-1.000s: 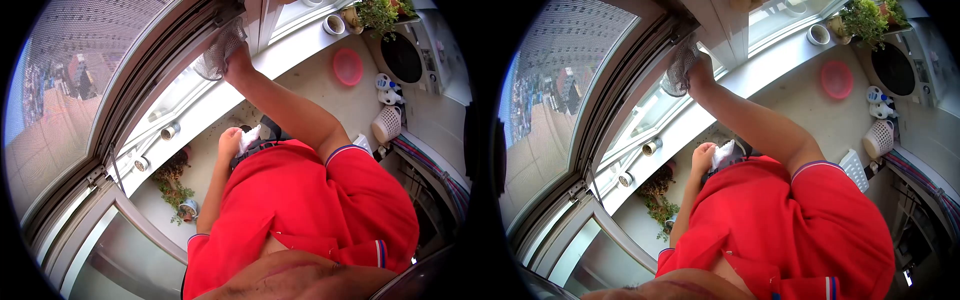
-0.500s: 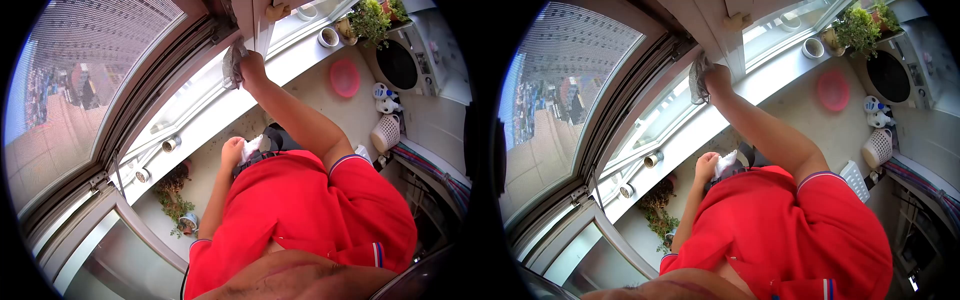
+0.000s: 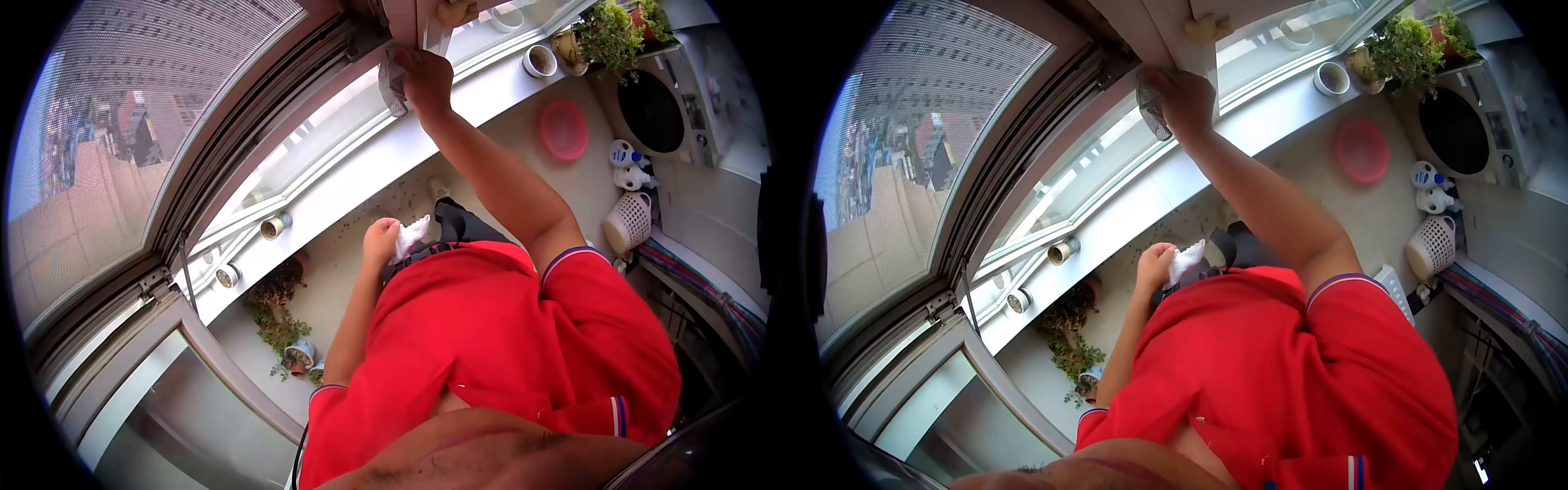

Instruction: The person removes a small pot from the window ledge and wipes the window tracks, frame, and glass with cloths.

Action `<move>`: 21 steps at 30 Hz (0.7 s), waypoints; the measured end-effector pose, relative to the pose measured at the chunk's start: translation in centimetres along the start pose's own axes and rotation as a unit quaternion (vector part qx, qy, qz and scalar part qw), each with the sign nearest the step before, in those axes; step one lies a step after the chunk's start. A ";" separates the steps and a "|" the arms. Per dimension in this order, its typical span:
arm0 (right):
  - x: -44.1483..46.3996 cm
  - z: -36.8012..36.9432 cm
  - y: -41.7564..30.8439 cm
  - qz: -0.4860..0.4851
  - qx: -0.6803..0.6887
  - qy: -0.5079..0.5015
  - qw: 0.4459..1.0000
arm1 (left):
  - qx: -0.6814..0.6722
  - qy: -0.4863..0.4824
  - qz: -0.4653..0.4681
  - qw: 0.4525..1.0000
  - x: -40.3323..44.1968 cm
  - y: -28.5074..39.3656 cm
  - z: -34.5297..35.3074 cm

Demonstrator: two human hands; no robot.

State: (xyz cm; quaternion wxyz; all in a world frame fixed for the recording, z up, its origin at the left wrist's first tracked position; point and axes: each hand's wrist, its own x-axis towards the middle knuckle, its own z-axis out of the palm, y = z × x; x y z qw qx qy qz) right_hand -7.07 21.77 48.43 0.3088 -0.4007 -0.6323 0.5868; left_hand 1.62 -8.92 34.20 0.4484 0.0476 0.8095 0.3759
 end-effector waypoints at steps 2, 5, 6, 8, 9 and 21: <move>-0.4 0.4 1.5 0.023 -0.012 0.004 1.000 | -0.010 -0.005 -0.004 1.000 -0.1 -0.3 -0.1; -0.6 0.5 1.1 0.025 -0.025 -0.008 0.999 | -0.013 -0.004 -0.012 1.000 -0.1 -0.4 -0.4; -0.6 0.3 0.8 0.029 -0.024 -0.010 0.999 | -0.013 -0.006 -0.013 1.000 0.0 -0.2 -0.2; -0.3 0.4 1.5 0.040 0.022 -0.019 0.999 | 0.009 0.002 -0.009 1.000 -0.3 -0.4 0.2; -0.1 0.6 1.7 0.042 0.048 -0.022 0.998 | 0.020 0.008 -0.004 1.000 -0.1 -0.4 0.3; -0.6 1.5 1.1 -0.031 0.019 0.018 0.999 | 0.014 -0.028 -0.010 0.999 0.1 0.0 0.0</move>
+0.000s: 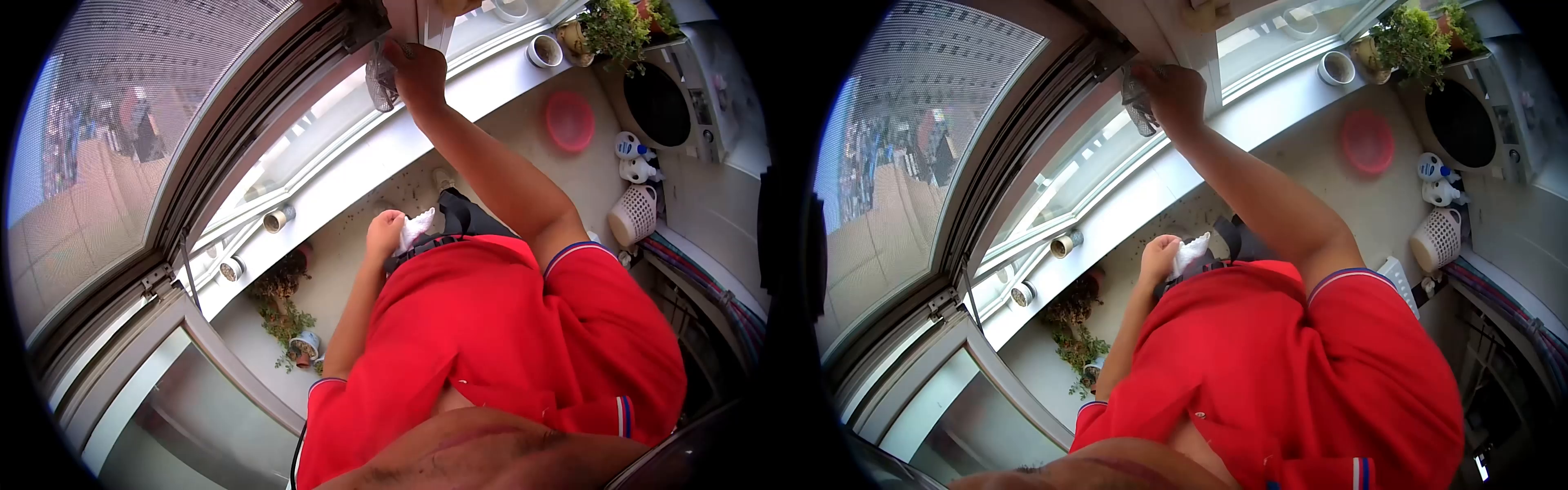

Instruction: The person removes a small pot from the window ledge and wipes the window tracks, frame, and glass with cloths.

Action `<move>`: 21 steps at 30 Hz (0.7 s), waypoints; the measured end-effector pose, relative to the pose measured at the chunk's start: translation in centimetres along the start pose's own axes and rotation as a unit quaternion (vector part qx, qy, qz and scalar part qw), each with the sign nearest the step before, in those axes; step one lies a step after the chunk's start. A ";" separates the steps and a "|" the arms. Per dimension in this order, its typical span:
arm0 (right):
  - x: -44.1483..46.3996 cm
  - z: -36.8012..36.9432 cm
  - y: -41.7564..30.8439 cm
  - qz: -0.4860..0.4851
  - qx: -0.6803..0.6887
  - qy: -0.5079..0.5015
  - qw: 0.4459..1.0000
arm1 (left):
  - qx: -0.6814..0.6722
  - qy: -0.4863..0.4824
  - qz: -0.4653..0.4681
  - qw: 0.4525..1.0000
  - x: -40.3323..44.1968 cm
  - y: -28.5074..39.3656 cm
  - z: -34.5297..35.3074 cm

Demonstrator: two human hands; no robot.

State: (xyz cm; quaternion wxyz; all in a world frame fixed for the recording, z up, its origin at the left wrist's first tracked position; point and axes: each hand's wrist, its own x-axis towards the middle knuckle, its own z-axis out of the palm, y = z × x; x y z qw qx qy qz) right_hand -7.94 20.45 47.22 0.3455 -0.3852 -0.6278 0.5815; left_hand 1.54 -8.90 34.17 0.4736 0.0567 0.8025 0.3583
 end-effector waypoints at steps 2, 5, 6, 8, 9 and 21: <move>1.1 -0.5 2.0 0.060 -0.004 -0.029 0.998 | -0.008 -0.009 0.007 1.000 0.8 -1.2 0.3; 0.3 -0.1 2.1 0.118 0.082 -0.035 0.989 | -0.007 0.001 -0.006 1.000 -0.5 0.7 -0.1; -0.6 0.4 1.8 0.139 0.138 -0.036 0.980 | 0.002 0.007 -0.009 1.000 -0.7 0.4 -0.1; -2.3 1.2 -1.5 0.142 0.112 -0.041 0.983 | 0.020 0.016 -0.006 1.000 -0.2 -0.1 -0.3; -2.8 2.5 0.0 0.089 0.067 -0.069 0.991 | 0.020 0.011 -0.009 1.000 -0.2 -0.6 -0.2; -2.8 2.5 -2.2 0.086 0.024 -0.033 0.995 | -0.013 0.027 -0.024 0.999 -0.9 -2.1 -0.7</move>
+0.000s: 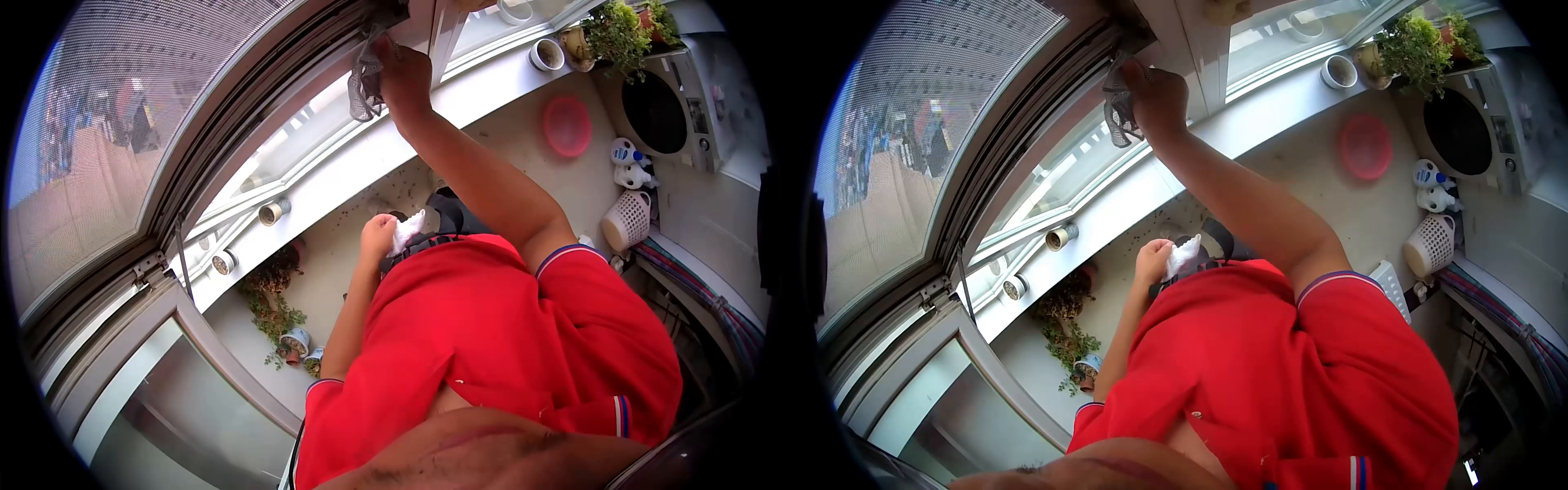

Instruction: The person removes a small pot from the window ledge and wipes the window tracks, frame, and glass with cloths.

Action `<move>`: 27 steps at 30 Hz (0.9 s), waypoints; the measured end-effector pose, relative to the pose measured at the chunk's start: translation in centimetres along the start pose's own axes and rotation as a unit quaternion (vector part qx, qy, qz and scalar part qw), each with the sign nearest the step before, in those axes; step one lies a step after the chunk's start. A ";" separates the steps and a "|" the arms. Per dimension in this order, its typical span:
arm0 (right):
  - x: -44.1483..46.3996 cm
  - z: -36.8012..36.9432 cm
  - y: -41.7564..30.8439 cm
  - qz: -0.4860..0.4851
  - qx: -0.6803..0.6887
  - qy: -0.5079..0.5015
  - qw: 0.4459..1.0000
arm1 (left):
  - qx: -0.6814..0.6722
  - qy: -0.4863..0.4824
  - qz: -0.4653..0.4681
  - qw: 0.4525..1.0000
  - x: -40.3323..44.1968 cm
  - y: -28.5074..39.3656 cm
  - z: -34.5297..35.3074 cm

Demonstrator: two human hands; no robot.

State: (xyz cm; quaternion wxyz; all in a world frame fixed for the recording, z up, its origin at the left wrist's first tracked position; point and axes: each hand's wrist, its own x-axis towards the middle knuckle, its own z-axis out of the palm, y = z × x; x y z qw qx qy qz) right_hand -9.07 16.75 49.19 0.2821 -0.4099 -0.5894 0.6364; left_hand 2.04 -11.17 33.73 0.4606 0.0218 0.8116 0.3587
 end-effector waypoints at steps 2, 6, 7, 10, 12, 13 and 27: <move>0.8 -0.3 1.4 -0.012 0.014 -0.014 1.000 | 0.029 -0.012 0.005 1.000 -0.1 -0.3 0.0; 3.1 -2.9 1.2 0.030 0.153 0.010 0.988 | -0.002 -0.002 0.011 1.000 -0.2 -0.3 0.4; 4.3 -2.4 3.4 0.019 0.162 0.025 0.986 | -0.013 0.007 0.019 1.000 0.5 -1.7 0.7; 3.6 -0.5 4.4 -0.008 0.129 0.048 0.990 | -0.005 0.009 0.021 1.000 0.8 -3.1 0.6; 1.7 0.6 4.3 -0.107 -0.004 0.053 0.993 | 0.003 -0.001 0.006 1.000 0.7 -2.9 0.5; 1.0 1.1 4.9 -0.037 0.008 0.021 0.999 | -0.002 -0.005 -0.008 1.000 0.4 -2.3 0.4; 2.5 -0.3 6.2 0.032 0.022 -0.013 0.999 | -0.028 0.001 -0.001 1.000 1.6 -6.0 0.4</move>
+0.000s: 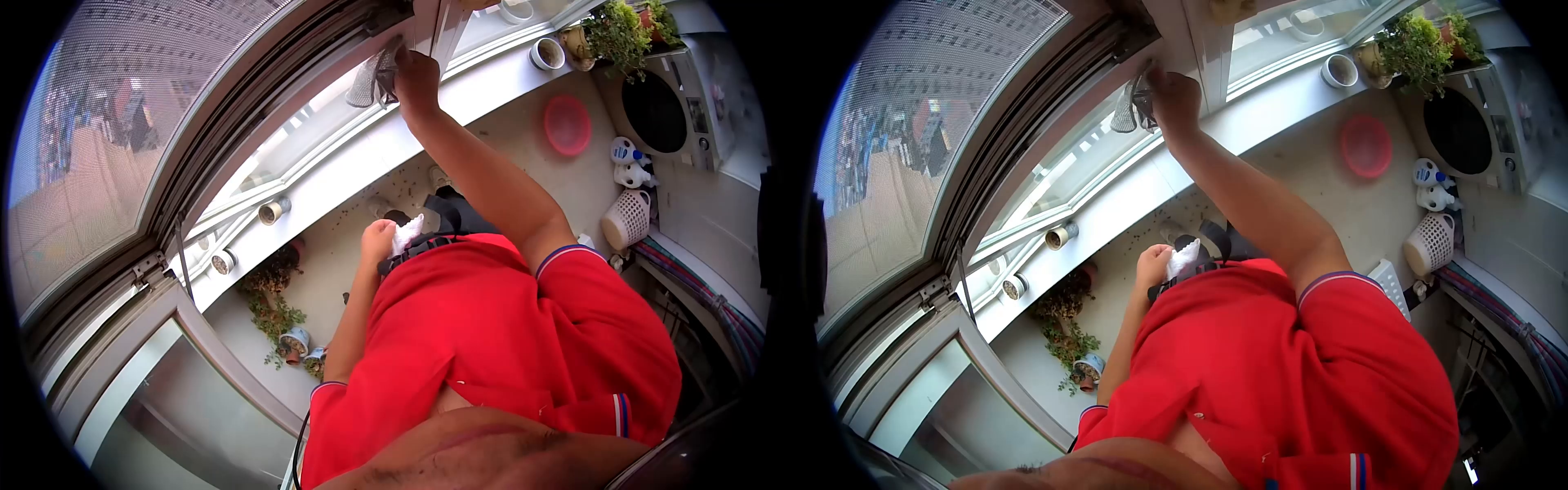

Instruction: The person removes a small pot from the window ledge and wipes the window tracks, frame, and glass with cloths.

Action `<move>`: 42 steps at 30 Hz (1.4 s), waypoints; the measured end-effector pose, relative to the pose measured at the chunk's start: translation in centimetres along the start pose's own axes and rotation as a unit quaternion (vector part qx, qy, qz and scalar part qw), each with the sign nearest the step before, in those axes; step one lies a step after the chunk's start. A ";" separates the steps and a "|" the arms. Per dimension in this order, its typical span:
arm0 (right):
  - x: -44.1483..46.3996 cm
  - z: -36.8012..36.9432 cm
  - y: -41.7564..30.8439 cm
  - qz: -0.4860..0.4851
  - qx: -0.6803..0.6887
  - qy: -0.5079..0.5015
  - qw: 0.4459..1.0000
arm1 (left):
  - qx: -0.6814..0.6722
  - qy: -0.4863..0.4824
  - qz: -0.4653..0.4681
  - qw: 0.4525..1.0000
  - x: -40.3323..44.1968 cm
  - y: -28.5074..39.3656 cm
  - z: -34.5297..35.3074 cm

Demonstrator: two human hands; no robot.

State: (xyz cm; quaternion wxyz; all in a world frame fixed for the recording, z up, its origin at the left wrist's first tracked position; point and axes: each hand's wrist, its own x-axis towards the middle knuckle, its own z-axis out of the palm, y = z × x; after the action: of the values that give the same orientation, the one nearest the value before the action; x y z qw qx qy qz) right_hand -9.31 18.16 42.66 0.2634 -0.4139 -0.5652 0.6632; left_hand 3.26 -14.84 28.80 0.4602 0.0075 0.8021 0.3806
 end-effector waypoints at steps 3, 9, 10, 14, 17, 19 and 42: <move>-0.6 1.0 1.0 0.044 0.047 -0.042 0.997 | 0.041 -0.002 0.001 0.999 -1.0 2.6 0.0; -2.4 2.7 -2.1 0.126 0.316 0.013 0.940 | 0.057 0.026 0.016 0.998 -2.9 6.6 -0.1; -2.9 3.6 -1.4 0.088 0.308 -0.017 0.947 | 0.055 0.026 0.015 0.998 -2.6 5.7 -0.1; -7.1 8.1 0.1 0.061 0.218 -0.157 0.961 | 0.055 0.027 -0.001 0.998 -2.6 3.0 -0.5; -7.8 8.6 -0.8 0.049 0.271 -0.140 0.951 | 0.029 0.028 0.006 0.999 -2.5 3.4 -1.1; -4.7 6.7 0.4 0.024 0.333 -0.128 0.934 | 0.012 0.043 0.018 0.999 -3.0 3.4 -1.5; -4.2 6.8 0.4 0.009 0.315 -0.125 0.941 | 0.070 0.025 -0.020 0.997 -3.3 -3.3 -2.5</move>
State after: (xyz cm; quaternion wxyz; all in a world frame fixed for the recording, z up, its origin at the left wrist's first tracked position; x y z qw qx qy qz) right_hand -12.83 11.01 43.50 0.3013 -0.2291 -0.3519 0.8561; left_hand 4.42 -19.92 29.88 0.4461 0.0146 0.8379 0.3142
